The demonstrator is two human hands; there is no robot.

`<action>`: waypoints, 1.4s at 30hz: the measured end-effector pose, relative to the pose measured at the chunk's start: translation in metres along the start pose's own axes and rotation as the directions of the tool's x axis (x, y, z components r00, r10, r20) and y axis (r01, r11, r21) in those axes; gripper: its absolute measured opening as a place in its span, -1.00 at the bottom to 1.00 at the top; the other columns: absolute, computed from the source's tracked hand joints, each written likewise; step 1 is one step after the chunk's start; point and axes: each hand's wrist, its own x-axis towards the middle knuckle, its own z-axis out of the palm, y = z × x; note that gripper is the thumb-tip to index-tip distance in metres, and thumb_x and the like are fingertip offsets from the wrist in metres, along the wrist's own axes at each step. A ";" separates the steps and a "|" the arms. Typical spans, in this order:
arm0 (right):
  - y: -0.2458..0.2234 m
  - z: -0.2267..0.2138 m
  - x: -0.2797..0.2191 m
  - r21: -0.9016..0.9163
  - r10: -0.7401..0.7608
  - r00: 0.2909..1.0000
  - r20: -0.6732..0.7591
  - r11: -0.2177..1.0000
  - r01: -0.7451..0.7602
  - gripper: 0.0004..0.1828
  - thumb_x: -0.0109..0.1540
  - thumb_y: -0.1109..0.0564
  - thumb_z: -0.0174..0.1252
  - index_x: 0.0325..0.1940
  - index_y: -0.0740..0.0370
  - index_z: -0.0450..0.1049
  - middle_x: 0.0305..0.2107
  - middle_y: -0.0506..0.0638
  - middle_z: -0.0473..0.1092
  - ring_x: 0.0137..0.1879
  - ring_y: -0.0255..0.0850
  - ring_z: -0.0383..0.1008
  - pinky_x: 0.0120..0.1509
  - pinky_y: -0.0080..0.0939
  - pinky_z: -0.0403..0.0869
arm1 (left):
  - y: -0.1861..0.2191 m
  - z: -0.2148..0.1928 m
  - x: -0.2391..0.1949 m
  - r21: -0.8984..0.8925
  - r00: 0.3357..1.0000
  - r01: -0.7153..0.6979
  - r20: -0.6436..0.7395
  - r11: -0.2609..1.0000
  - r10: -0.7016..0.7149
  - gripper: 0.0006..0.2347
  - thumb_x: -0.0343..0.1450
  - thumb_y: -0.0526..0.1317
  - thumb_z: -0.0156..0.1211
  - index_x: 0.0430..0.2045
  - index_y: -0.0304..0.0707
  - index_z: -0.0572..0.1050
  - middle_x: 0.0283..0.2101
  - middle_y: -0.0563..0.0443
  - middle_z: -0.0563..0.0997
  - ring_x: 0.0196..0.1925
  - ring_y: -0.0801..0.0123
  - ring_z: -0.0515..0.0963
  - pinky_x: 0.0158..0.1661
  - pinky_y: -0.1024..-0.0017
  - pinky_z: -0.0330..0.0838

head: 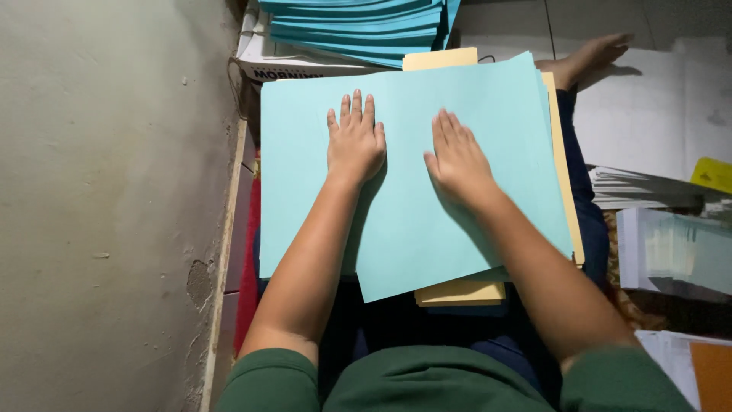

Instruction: Sorting and smoothing a stack of light blue paper folders

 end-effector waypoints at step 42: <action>-0.006 -0.168 -0.089 0.675 0.306 0.650 0.696 0.031 -0.737 -0.17 0.21 0.30 -0.08 0.60 0.02 0.07 0.17 0.12 0.38 -0.07 -0.02 0.41 -0.08 -0.13 0.31 | 0.063 -0.075 -0.236 -0.153 0.859 -0.510 -0.026 0.847 0.512 -0.56 0.49 -0.25 0.08 0.29 -0.40 0.28 0.34 -0.30 0.39 0.39 -0.23 0.34 0.26 -0.25 0.17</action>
